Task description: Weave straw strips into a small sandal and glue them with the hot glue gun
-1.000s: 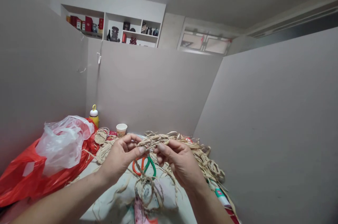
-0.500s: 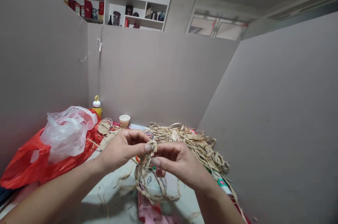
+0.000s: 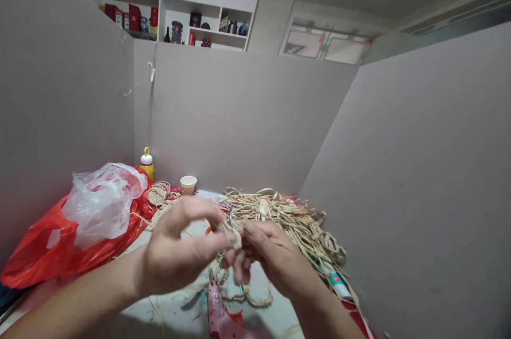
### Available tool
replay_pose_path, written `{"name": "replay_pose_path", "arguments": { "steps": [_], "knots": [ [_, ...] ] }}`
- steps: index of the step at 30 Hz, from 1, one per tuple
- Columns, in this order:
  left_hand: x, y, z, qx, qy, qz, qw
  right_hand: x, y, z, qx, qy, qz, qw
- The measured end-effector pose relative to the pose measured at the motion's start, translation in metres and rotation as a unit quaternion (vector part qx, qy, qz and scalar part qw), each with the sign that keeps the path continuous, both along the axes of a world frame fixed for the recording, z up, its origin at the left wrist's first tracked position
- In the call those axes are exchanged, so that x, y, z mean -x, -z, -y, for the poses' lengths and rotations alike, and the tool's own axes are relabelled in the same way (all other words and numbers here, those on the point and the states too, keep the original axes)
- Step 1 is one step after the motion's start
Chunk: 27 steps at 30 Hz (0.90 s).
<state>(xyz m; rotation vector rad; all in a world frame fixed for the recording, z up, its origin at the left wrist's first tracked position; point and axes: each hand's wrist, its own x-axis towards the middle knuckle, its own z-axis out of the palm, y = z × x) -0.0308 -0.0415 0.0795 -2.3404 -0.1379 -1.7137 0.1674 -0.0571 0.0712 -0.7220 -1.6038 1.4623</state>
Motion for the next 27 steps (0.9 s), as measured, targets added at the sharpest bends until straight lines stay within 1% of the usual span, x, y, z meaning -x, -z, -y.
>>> {"name": "replay_pose_path", "arguments": {
  "steps": [1, 2, 3, 4, 6, 8, 9, 10, 11, 12, 13, 15, 16, 17, 19, 21, 24, 27],
  "knots": [
    [-0.004, 0.002, 0.001, -0.059, -0.012, -0.03, 0.998, 0.005, 0.003, -0.003, 0.012, -0.004, -0.021, 1.0],
    [-0.008, 0.005, 0.002, -0.101, -0.017, -0.052, 0.993, 0.009, 0.005, -0.006, 0.024, 0.007, -0.045, 0.999],
    [-0.012, 0.007, 0.002, -0.127, -0.018, -0.069, 0.989, 0.012, 0.007, -0.009, 0.037, 0.019, -0.064, 0.997],
    [-0.016, 0.009, 0.001, -0.134, -0.019, -0.089, 0.987, 0.013, 0.008, -0.011, 0.052, 0.028, -0.083, 0.995],
    [-0.021, 0.013, 0.0, -0.118, -0.025, -0.114, 0.986, 0.011, 0.008, -0.014, 0.077, 0.036, -0.119, 0.989],
    [-0.022, 0.016, -0.003, -0.077, -0.026, -0.109, 0.991, 0.007, 0.006, -0.016, 0.077, 0.049, -0.157, 0.983],
    [-0.02, 0.017, -0.004, -0.043, -0.02, -0.088, 0.995, 0.005, 0.004, -0.017, 0.067, 0.063, -0.172, 0.981],
    [-0.019, 0.017, -0.006, 0.004, -0.011, -0.051, 0.999, 0.004, 0.003, -0.018, 0.054, 0.079, -0.179, 0.979],
    [-0.016, 0.018, -0.008, 0.07, 0.0, -0.005, 0.998, 0.003, 0.002, -0.02, 0.04, 0.094, -0.178, 0.979],
    [-0.014, 0.017, -0.01, 0.153, 0.013, 0.043, 0.987, 0.003, 0.0, -0.022, 0.027, 0.105, -0.173, 0.979],
    [-0.013, 0.016, -0.012, 0.244, 0.03, 0.083, 0.966, 0.004, 0.0, -0.025, 0.015, 0.113, -0.165, 0.98],
    [-0.012, 0.013, -0.016, 0.41, 0.069, 0.124, 0.901, 0.007, -0.001, -0.03, -0.006, 0.119, -0.149, 0.982],
    [-0.012, 0.011, -0.017, 0.472, 0.093, 0.122, 0.868, 0.009, 0.0, -0.032, -0.014, 0.117, -0.142, 0.983],
    [-0.013, 0.009, -0.019, 0.517, 0.119, 0.114, 0.84, 0.01, 0.002, -0.034, -0.019, 0.113, -0.134, 0.984],
    [-0.017, 0.008, -0.022, 0.574, 0.167, 0.099, 0.796, 0.012, 0.006, -0.037, -0.023, 0.109, -0.118, 0.987],
    [-0.02, 0.009, -0.024, 0.61, 0.2, 0.086, 0.762, 0.012, 0.013, -0.037, -0.025, 0.12, -0.106, 0.987],
    [-0.024, 0.014, -0.026, 0.642, 0.223, 0.077, 0.73, 0.013, 0.021, -0.036, -0.036, 0.14, -0.095, 0.985],
    [-0.025, 0.017, -0.029, 0.665, 0.243, 0.081, 0.702, 0.01, 0.019, -0.033, -0.067, 0.149, -0.063, 0.985]
  ]
}}
